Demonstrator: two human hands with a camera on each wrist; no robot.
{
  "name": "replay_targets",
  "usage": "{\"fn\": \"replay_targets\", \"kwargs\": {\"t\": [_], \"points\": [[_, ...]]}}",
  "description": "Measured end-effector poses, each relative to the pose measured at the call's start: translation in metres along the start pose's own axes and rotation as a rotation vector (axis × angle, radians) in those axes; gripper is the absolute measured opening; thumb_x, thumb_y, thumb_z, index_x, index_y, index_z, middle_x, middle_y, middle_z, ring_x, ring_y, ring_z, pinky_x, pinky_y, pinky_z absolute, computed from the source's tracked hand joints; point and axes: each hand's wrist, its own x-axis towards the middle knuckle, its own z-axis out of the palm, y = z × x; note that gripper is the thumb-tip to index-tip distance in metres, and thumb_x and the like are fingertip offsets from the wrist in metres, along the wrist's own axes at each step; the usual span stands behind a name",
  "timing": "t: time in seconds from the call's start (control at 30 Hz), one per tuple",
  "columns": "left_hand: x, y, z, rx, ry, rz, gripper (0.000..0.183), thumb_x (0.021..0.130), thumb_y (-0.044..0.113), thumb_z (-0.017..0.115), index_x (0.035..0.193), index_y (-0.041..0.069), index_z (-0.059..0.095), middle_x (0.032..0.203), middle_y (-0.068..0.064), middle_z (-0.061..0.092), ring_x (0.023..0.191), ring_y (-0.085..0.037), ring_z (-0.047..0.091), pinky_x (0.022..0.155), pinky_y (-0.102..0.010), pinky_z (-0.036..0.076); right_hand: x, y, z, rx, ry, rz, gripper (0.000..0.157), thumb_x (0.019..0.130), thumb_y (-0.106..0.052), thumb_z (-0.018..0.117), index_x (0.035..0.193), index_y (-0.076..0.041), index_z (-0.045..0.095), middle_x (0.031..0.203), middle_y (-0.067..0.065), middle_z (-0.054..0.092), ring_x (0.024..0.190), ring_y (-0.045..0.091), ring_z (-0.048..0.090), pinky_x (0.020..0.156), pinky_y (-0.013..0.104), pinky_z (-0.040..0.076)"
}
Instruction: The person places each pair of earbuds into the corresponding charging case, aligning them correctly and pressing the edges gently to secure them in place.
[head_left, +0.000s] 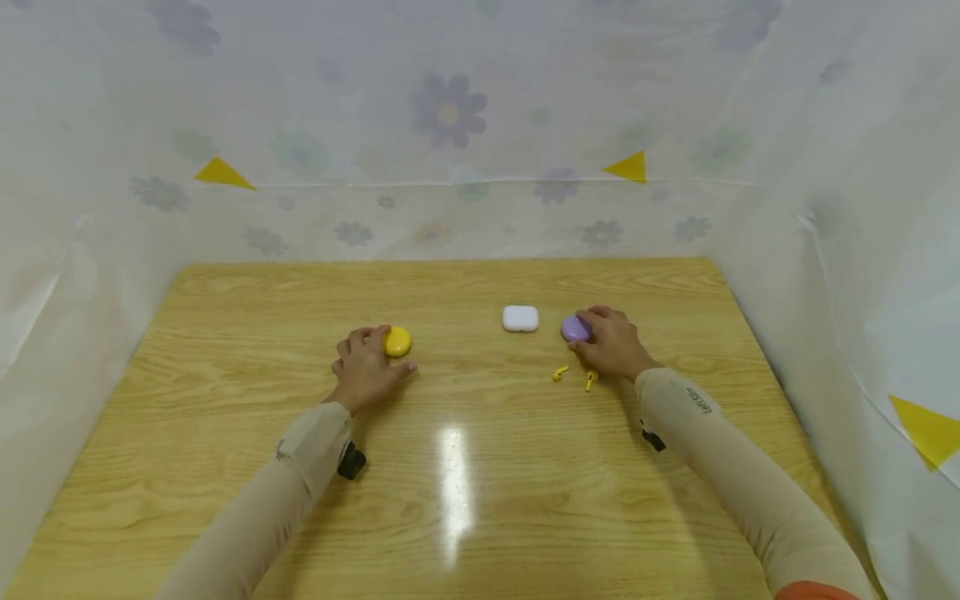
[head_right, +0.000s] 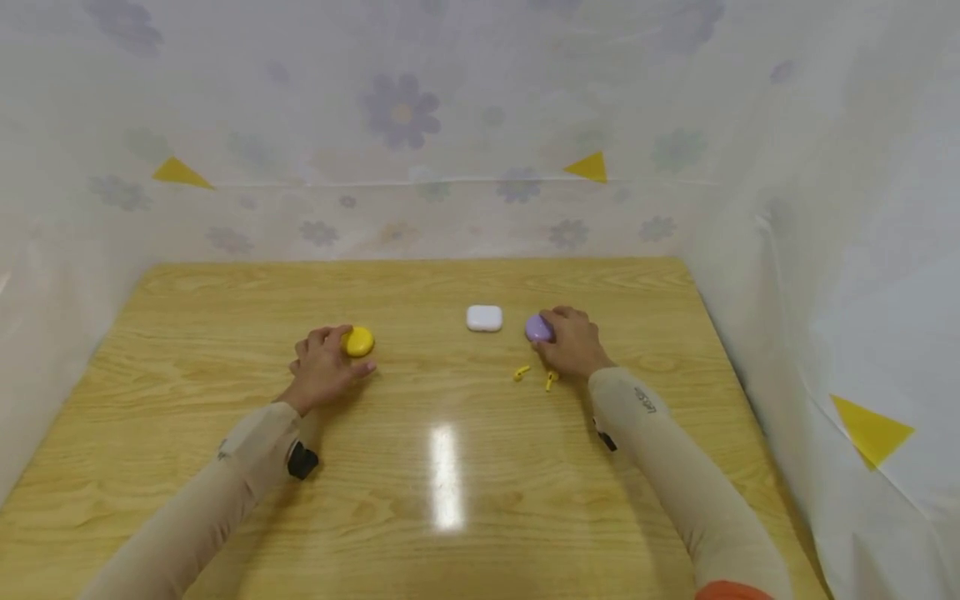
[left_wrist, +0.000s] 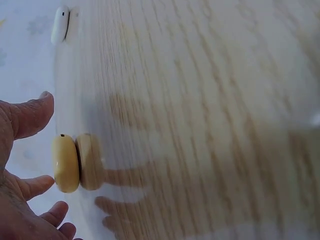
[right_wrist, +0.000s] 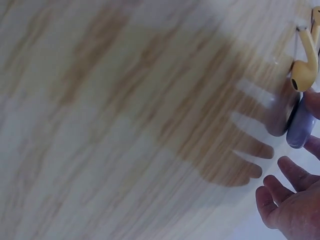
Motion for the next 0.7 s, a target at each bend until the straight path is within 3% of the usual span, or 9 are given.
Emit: {"fn": "replay_targets", "kwargs": {"t": [0.27, 0.47, 0.7], "points": [[0.003, -0.004, 0.0, 0.007, 0.021, 0.025, 0.077, 0.087, 0.04, 0.066, 0.147, 0.007, 0.029, 0.147, -0.026, 0.024, 0.133, -0.047, 0.018, 0.099, -0.064, 0.02, -0.001, 0.004, 0.002, -0.005, -0.009, 0.002, 0.058, 0.087, -0.029, 0.067, 0.138, -0.006, 0.048, 0.136, 0.028, 0.05, 0.12, 0.052, 0.049, 0.093, 0.067, 0.039], [0.005, -0.006, -0.001, 0.004, 0.014, 0.023, 0.075, 0.088, 0.039, 0.065, 0.146, 0.008, 0.031, 0.147, -0.026, 0.024, 0.133, -0.046, 0.018, 0.099, -0.064, 0.02, -0.006, 0.003, -0.002, 0.028, 0.006, 0.014, 0.067, 0.087, -0.029, 0.066, 0.142, -0.001, 0.039, 0.141, 0.03, 0.042, 0.123, 0.053, 0.044, 0.095, 0.069, 0.036], [0.01, -0.008, -0.002, 0.019, 0.012, 0.018, 0.069, 0.089, 0.038, 0.064, 0.144, 0.009, 0.035, 0.147, -0.025, 0.025, 0.133, -0.045, 0.019, 0.099, -0.063, 0.02, -0.012, -0.003, -0.008, 0.061, 0.046, 0.021, 0.065, 0.089, -0.024, 0.062, 0.143, 0.002, 0.036, 0.143, 0.03, 0.038, 0.126, 0.052, 0.041, 0.098, 0.07, 0.033]]}}
